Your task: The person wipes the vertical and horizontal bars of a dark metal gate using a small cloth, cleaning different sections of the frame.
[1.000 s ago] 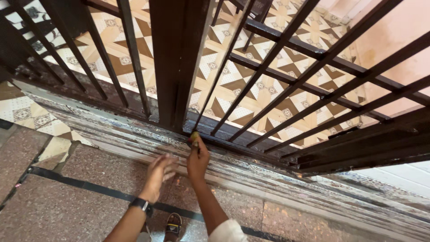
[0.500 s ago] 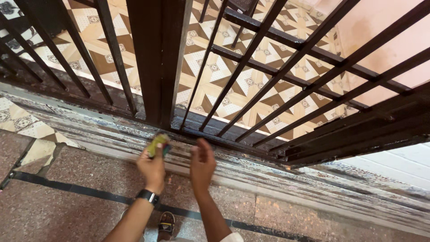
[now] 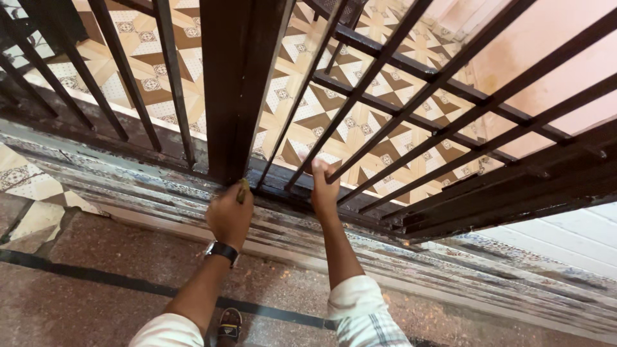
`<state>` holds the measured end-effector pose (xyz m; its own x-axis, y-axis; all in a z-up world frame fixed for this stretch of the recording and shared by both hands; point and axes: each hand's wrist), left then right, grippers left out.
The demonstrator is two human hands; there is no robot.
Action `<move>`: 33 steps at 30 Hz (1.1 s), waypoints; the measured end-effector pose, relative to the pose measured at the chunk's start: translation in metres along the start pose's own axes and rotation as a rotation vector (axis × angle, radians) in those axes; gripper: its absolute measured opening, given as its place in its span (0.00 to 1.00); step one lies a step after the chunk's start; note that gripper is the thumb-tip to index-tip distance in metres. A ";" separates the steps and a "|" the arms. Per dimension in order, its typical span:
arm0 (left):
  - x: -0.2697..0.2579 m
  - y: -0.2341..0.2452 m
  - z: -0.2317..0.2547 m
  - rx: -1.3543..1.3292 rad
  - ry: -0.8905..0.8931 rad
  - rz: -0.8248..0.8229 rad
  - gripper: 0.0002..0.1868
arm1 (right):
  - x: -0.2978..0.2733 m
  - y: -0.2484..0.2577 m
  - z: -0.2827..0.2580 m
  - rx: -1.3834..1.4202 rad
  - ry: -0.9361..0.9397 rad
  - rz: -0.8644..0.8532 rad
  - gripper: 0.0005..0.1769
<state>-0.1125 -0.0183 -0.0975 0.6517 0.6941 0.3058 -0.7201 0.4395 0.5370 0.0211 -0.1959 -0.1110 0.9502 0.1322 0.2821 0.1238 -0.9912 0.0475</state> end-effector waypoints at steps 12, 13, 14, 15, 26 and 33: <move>0.011 -0.021 -0.007 -0.044 -0.095 -0.297 0.18 | -0.003 0.002 0.024 -0.055 0.046 0.072 0.17; 0.008 -0.018 -0.008 -0.080 -0.108 -0.298 0.18 | -0.004 0.001 0.024 -0.057 0.046 0.081 0.17; 0.006 -0.015 -0.010 -0.117 -0.120 -0.300 0.19 | -0.004 0.001 0.024 -0.059 0.047 0.090 0.17; 0.004 -0.015 -0.011 -0.154 -0.131 -0.301 0.19 | -0.004 0.001 0.024 -0.065 0.053 0.091 0.18; 0.007 -0.028 -0.006 -0.510 0.259 -0.503 0.21 | -0.005 0.000 0.017 -0.058 0.041 0.082 0.19; 0.019 -0.035 -0.003 -0.929 0.284 -0.587 0.24 | -0.004 0.002 0.031 -0.065 0.022 0.126 0.20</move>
<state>-0.0753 -0.0188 -0.1126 0.9545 0.2932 -0.0540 -0.2960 0.9104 -0.2889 0.0265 -0.1988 -0.1415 0.9506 0.0074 0.3103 -0.0156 -0.9973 0.0717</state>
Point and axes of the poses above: each hand's wrist, its own x-axis towards the middle knuckle, its own y-axis out of the back of the hand, z = x × y, and after that the axes turned 5 degrees about -x, right-handed
